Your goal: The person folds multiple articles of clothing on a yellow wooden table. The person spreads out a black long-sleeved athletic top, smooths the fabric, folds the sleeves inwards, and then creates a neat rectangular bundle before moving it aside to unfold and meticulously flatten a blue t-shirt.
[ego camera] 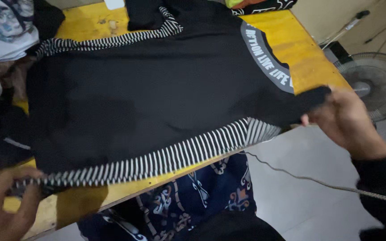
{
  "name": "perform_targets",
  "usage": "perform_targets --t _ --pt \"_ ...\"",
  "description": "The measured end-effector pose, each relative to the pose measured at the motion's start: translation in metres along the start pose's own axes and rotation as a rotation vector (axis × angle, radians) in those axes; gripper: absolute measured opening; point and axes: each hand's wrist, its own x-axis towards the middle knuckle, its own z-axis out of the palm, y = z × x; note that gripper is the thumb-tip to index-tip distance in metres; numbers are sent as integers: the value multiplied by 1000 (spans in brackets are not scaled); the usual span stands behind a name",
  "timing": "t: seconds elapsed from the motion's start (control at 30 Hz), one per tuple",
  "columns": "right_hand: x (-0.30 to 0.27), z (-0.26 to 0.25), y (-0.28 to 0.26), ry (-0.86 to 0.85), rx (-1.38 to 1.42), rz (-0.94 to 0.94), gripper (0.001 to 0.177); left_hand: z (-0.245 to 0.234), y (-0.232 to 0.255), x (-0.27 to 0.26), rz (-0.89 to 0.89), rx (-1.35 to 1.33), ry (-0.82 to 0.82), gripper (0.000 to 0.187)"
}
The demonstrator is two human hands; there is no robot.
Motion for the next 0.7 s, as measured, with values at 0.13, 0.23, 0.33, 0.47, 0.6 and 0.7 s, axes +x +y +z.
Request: perform_targets --t 0.13,0.23,0.33,0.47,0.6,0.7 --pt "31 29 -1 252 -87 26 18 -8 56 50 -225 295 -106 28" --pt "16 71 9 20 -647 -177 36 -13 92 57 -287 399 -202 28" --pt "0 98 7 -361 -1365 -731 72 -13 98 60 -275 429 -247 30" --pt "7 105 2 -204 -1565 -528 25 -15 80 54 -202 340 -139 29" --pt "8 94 -36 -126 -1468 -689 23 -27 37 45 -163 318 -35 24" --pt "-6 84 -66 -67 -1364 -611 21 -29 -18 19 -26 -88 182 15"
